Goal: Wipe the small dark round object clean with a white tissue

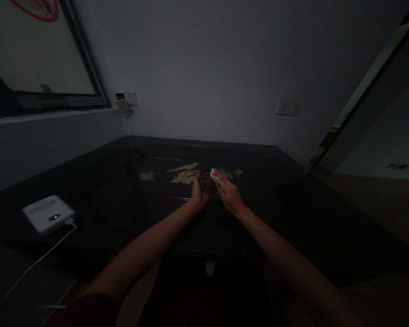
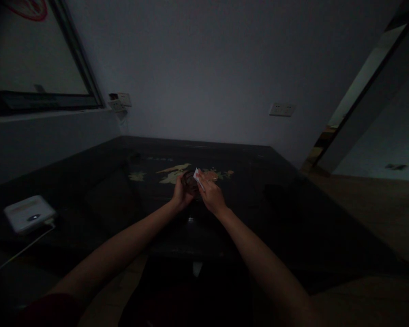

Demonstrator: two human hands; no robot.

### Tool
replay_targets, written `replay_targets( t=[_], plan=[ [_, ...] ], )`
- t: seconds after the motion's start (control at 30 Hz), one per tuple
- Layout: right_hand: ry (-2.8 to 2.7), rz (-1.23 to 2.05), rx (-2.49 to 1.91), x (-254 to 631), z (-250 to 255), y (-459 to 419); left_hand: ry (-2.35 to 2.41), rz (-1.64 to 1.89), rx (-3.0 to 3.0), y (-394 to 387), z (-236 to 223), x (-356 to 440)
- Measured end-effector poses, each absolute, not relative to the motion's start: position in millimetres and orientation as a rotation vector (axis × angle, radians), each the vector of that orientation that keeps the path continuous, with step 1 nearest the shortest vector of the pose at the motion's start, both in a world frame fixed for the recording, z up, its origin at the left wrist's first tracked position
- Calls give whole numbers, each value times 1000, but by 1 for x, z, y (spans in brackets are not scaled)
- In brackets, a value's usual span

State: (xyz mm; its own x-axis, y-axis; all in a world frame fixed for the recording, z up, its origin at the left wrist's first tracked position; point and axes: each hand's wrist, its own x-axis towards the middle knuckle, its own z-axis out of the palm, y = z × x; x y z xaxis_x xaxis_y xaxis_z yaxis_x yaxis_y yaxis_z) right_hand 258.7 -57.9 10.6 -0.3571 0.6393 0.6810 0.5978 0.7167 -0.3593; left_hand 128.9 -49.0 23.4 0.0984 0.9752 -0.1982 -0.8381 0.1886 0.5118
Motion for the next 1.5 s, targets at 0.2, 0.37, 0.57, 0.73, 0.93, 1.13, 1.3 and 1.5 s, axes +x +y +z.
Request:
replay_targets(
  t=[0.2,0.37,0.57,0.73,0.93,1.13,1.3,1.5],
  plan=[
    [-2198,-60,-812,252,10,-65,483,1441,198,-41,23,122],
    [-2285,-101,-722,245,9,-71,501,1372,244,-43,21,125],
    [-2201,-54,-812,248,15,-68,456,1325,376,-48,14,136],
    [-2051,84,-898,254,16,-61,522,1223,396,-49,14,136],
    [-1836,250,-957,269,12,-45,489,1174,410,-47,17,134],
    [-1323,386,-1157,306,12,-17,500,1179,436,-49,19,133],
    [-911,706,-1190,342,5,5,518,1170,427,-52,19,134],
    [-786,725,-1294,369,-4,13,543,1136,425,-54,17,137]
  ],
)
